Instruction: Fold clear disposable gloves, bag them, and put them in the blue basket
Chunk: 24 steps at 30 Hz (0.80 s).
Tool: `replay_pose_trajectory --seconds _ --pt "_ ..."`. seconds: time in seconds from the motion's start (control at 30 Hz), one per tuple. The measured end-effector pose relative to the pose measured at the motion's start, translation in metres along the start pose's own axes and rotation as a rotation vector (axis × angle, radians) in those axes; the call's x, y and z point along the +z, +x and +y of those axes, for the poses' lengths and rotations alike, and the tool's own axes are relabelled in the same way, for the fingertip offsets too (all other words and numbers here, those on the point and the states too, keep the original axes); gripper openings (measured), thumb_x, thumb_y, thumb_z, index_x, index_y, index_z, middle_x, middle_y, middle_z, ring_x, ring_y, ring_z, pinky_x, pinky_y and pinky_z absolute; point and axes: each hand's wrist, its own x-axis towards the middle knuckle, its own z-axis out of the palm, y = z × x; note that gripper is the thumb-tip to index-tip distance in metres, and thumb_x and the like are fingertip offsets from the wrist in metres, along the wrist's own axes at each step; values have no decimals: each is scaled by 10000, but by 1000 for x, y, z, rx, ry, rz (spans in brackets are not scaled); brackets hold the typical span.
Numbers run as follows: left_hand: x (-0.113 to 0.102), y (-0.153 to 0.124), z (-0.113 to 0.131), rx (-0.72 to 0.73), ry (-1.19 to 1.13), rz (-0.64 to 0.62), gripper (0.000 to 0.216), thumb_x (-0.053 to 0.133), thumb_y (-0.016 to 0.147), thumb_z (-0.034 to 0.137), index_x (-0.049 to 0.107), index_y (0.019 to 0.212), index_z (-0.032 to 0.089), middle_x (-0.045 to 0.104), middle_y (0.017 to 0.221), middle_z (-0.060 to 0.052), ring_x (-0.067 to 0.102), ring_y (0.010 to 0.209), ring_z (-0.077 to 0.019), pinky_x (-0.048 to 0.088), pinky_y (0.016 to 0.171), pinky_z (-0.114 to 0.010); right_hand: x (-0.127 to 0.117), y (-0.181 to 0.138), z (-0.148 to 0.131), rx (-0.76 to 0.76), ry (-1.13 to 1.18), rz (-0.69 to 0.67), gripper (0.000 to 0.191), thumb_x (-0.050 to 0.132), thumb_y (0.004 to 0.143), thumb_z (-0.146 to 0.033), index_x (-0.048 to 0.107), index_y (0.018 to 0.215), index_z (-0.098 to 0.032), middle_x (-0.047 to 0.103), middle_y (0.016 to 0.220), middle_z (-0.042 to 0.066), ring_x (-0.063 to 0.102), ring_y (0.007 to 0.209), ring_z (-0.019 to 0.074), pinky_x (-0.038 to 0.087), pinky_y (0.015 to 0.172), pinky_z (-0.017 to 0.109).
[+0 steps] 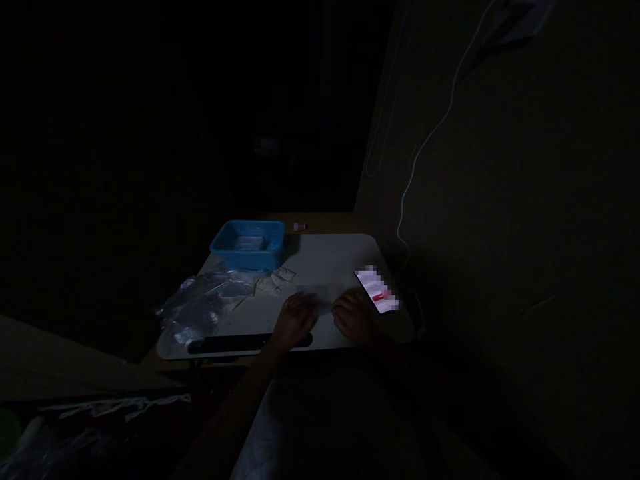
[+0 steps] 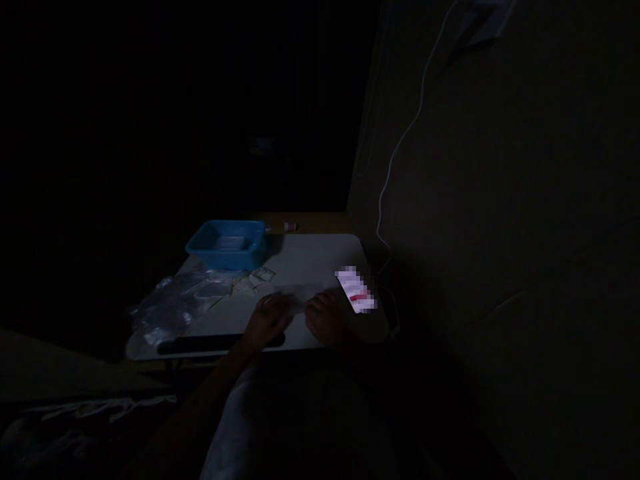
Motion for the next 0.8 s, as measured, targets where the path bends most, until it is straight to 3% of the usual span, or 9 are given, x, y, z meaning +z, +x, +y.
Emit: replay_pose_trajectory --seconds 0.13,0.27,0.4,0.63,0.8 --pt "-5 6 4 4 5 -29 256 415 823 214 642 942 201 669 1007 -57 580 983 -173 338 978 -399 -7 6 -7 18 1 -49 274 582 736 -316 612 973 -181 637 1003 64 516 966 210 310 912 364" --pt "-15 12 9 42 -10 -46 245 428 818 222 660 895 205 689 912 -53 613 877 -174 399 908 -373 -22 22 -16 59 -52 -255 209 468 795 -165 658 877 -195 678 906 46 578 867 185 372 823 317" --pt "-27 15 4 -55 -109 -23 251 443 810 272 677 874 207 700 848 -49 629 804 -168 458 813 -320 -45 39 -16 106 -91 -358 259 429 806 -134 681 841 -183 693 850 58 607 762 172 393 681 267" --pt "-52 23 -6 -334 -631 -7 186 562 701 316 668 675 166 693 715 -25 620 677 -156 477 644 -245 -91 68 -3 110 186 -429 184 517 767 -194 694 763 -144 672 716 38 570 647 123 333 561 212" --pt "-71 31 -8 -520 -1090 83 173 707 572 303 631 611 153 644 594 3 579 573 -124 460 578 -217 -108 84 2 194 562 -419 131 578 684 -177 661 613 -105 578 527 -9 501 543 95 321 528 203"
